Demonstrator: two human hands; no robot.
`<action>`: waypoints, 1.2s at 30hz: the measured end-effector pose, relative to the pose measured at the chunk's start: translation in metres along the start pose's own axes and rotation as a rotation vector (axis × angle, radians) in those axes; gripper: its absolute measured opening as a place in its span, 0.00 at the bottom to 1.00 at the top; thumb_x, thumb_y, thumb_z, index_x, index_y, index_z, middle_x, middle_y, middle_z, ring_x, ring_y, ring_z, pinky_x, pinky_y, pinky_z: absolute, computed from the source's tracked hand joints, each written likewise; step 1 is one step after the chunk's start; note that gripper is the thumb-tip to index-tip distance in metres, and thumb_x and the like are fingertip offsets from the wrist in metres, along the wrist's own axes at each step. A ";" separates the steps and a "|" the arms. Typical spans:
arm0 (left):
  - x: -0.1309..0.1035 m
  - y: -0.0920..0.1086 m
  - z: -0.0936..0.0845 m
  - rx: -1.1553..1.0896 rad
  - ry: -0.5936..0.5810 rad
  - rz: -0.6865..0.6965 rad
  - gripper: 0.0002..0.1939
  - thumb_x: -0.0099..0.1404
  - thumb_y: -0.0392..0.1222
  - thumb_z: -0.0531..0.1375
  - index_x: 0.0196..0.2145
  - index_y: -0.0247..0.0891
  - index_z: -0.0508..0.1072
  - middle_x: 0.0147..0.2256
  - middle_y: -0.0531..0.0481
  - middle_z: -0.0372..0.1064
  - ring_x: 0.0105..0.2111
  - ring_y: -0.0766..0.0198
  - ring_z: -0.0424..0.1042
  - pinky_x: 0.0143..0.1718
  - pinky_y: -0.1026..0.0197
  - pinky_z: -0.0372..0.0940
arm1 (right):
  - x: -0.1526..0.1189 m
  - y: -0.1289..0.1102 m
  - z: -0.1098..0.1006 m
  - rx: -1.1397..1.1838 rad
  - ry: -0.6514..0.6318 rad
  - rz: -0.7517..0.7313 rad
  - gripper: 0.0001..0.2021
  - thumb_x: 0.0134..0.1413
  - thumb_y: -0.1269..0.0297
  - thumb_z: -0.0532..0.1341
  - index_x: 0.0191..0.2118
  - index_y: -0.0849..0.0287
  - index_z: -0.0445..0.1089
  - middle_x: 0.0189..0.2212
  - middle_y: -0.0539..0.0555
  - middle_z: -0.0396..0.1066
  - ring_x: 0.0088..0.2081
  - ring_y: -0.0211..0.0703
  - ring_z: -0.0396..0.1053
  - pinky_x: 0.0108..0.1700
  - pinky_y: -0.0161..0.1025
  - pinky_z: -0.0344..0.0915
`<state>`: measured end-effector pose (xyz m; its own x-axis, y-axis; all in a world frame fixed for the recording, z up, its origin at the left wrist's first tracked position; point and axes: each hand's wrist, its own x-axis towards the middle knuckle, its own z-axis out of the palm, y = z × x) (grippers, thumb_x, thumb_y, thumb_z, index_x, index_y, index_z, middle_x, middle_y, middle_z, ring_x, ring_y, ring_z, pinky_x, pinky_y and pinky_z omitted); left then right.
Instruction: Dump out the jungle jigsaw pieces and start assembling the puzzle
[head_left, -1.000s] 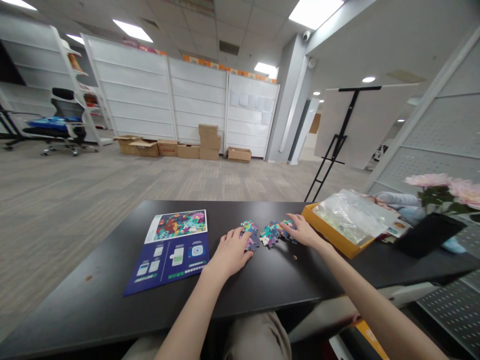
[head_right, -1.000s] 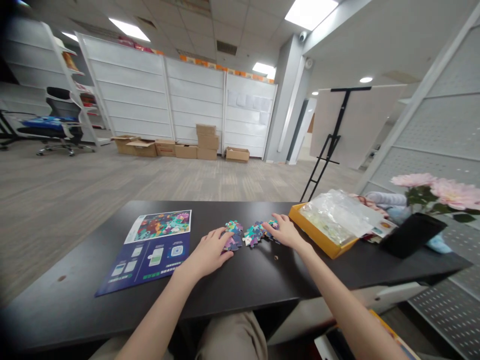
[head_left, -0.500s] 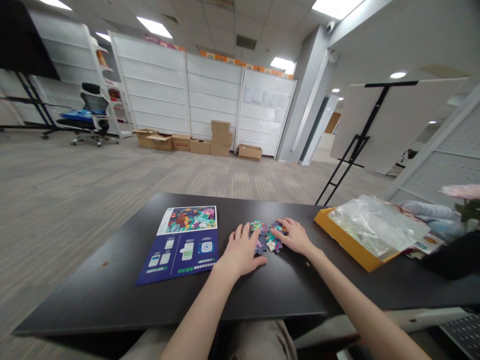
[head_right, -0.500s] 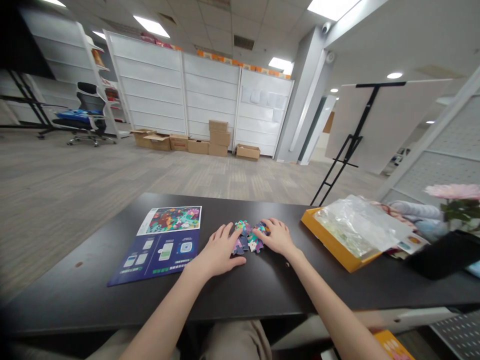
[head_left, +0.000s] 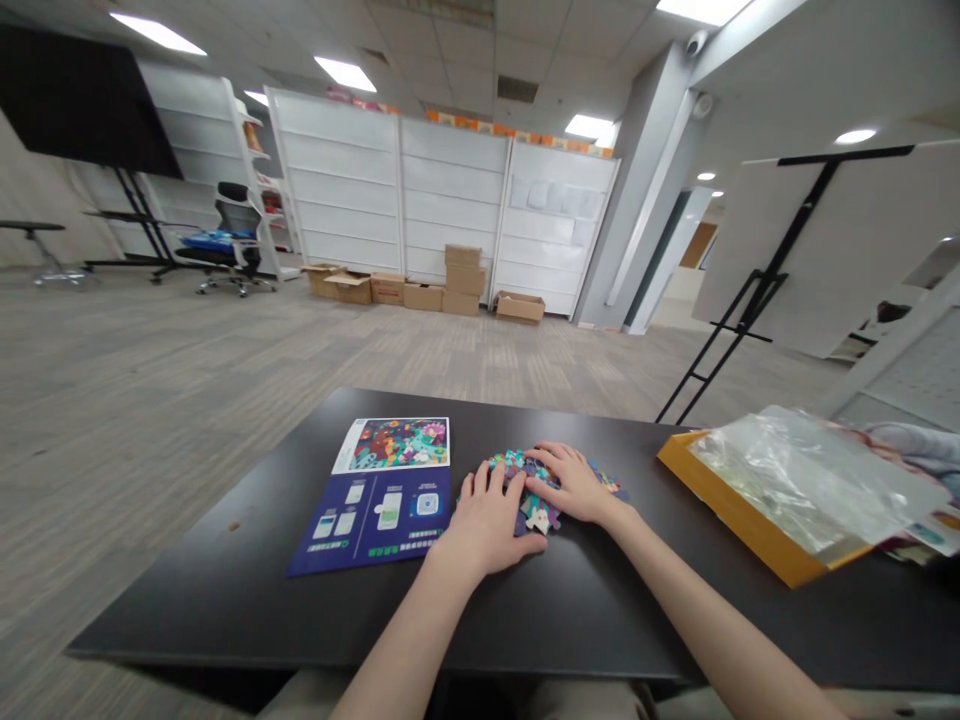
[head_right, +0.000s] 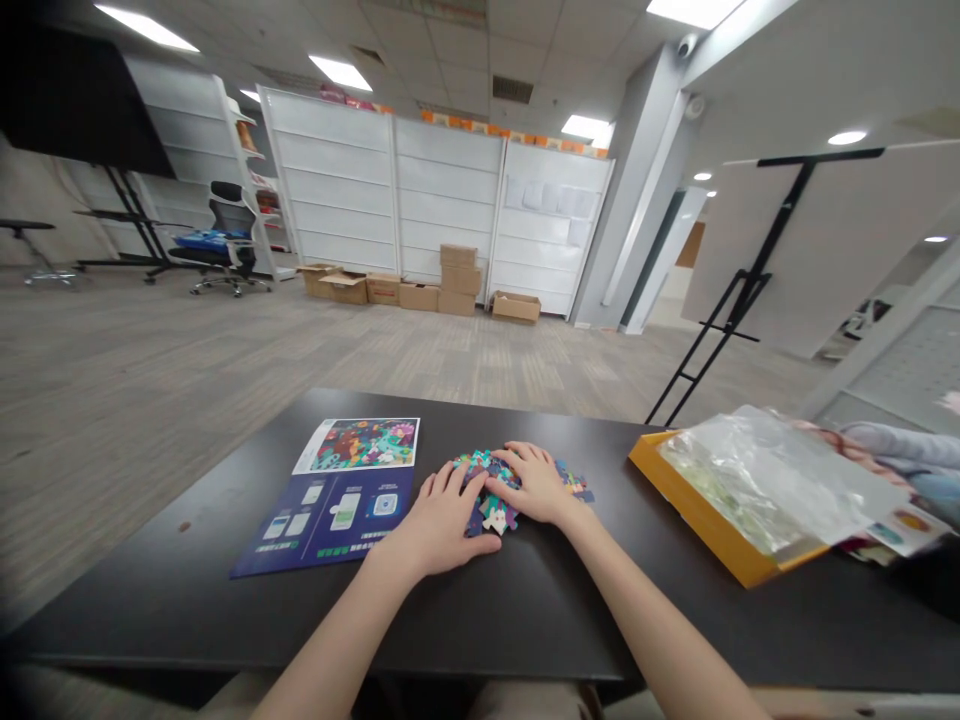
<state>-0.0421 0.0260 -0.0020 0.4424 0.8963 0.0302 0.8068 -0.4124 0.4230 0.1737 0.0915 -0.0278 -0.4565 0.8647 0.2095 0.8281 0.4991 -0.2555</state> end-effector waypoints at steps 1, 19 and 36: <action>0.000 0.000 0.000 -0.003 0.000 -0.002 0.47 0.58 0.62 0.65 0.69 0.37 0.58 0.71 0.31 0.49 0.71 0.31 0.43 0.68 0.31 0.44 | 0.000 0.000 0.000 0.008 -0.005 -0.011 0.28 0.65 0.40 0.55 0.63 0.49 0.69 0.64 0.61 0.65 0.65 0.58 0.60 0.66 0.58 0.55; -0.011 0.002 -0.009 0.053 -0.005 0.077 0.34 0.58 0.59 0.68 0.58 0.44 0.68 0.65 0.39 0.60 0.67 0.40 0.55 0.67 0.35 0.53 | -0.015 -0.012 -0.025 -0.001 -0.080 -0.068 0.25 0.62 0.43 0.60 0.56 0.55 0.71 0.57 0.62 0.69 0.57 0.59 0.66 0.60 0.54 0.63; -0.007 -0.004 -0.021 -0.048 0.017 0.054 0.25 0.64 0.53 0.66 0.55 0.43 0.71 0.56 0.42 0.67 0.55 0.47 0.70 0.57 0.46 0.66 | -0.022 -0.004 -0.035 0.105 -0.078 -0.070 0.22 0.59 0.42 0.64 0.46 0.56 0.73 0.53 0.60 0.71 0.51 0.54 0.70 0.56 0.49 0.65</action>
<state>-0.0570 0.0246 0.0148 0.4775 0.8759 0.0688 0.7621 -0.4519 0.4637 0.1922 0.0683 0.0020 -0.5390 0.8276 0.1569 0.7568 0.5576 -0.3412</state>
